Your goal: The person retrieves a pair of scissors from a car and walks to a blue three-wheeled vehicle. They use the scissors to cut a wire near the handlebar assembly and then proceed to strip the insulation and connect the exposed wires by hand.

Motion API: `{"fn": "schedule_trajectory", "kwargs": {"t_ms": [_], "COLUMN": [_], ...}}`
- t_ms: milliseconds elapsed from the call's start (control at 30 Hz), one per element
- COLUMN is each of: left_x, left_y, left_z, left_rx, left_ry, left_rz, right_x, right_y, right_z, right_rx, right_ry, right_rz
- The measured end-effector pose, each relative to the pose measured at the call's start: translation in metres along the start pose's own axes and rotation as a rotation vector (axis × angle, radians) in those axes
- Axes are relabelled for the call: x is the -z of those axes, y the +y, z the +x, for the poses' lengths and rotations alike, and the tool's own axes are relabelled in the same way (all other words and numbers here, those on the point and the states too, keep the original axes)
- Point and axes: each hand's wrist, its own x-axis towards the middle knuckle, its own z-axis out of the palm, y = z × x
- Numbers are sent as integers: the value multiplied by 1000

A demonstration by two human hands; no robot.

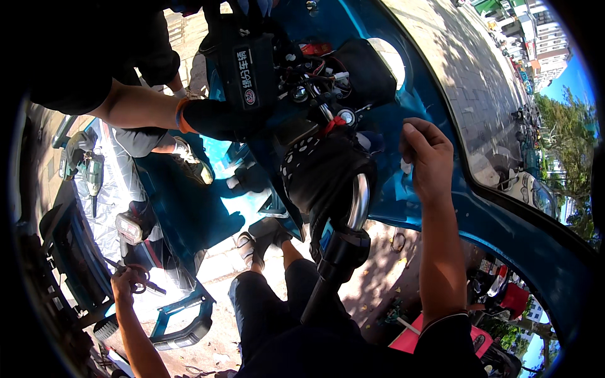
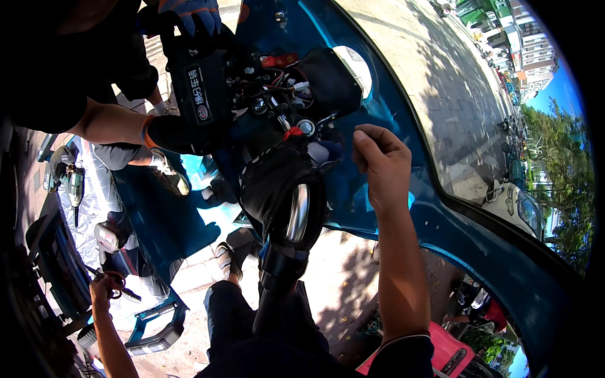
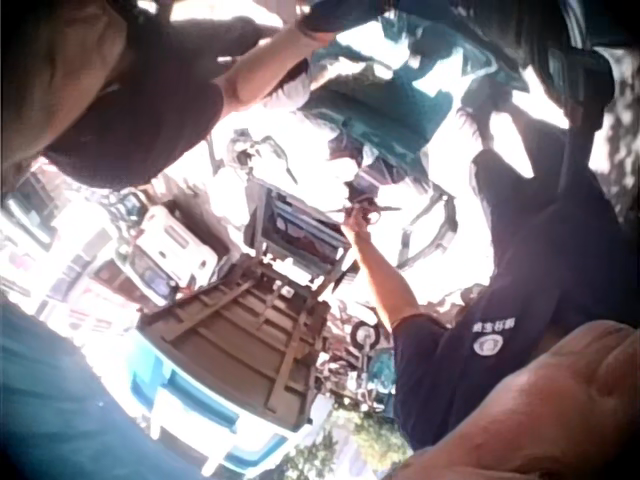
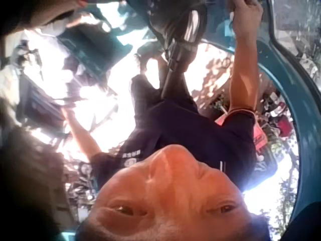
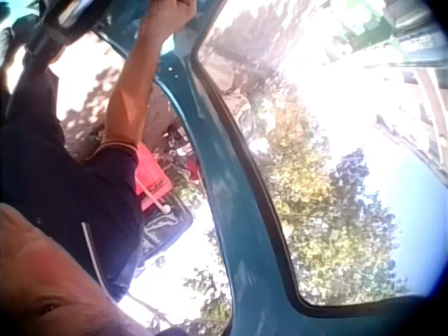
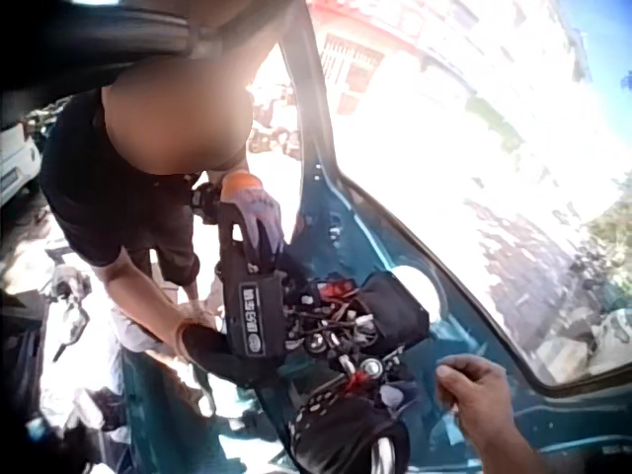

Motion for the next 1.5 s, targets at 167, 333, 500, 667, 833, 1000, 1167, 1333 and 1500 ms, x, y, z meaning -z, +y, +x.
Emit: {"fn": "schedule_trajectory", "kwargs": {"t_ms": [167, 333, 500, 667, 833, 1000, 1167, 1333, 1500], "left_x": [28, -16, -16, -148, -276, -393, -476, -538, -566], "left_y": [-33, 20, 58, 200, 325, 398, 423, 422, 415], "left_z": [39, 12, -5, -101, -221, -237, -221, -208, -200], "left_rx": [-40, 51, -126, -242, -598, -941, -1166, -1445, -1558], "left_ry": [228, 384, 584, -201, -644, -734, -690, -513, -330], "left_rz": [259, 839, 1212, 1024, 815, 484, 447, 592, 820], "right_x": [-29, -37, -54, -60, -88, -90, -59, -55, -54], "right_y": [57, 104, 101, 101, 80, 80, 96, 113, 113], "right_z": [59, 108, 125, 130, 138, 147, 132, 122, 124], "right_rx": [5, 250, 375, 442, 515, 688, 277, 106, -66], "right_ry": [-23, -89, -102, -204, -306, -237, -103, -53, -74], "right_rz": [-177, -396, -495, -445, -536, -863, -460, 89, 228]}}
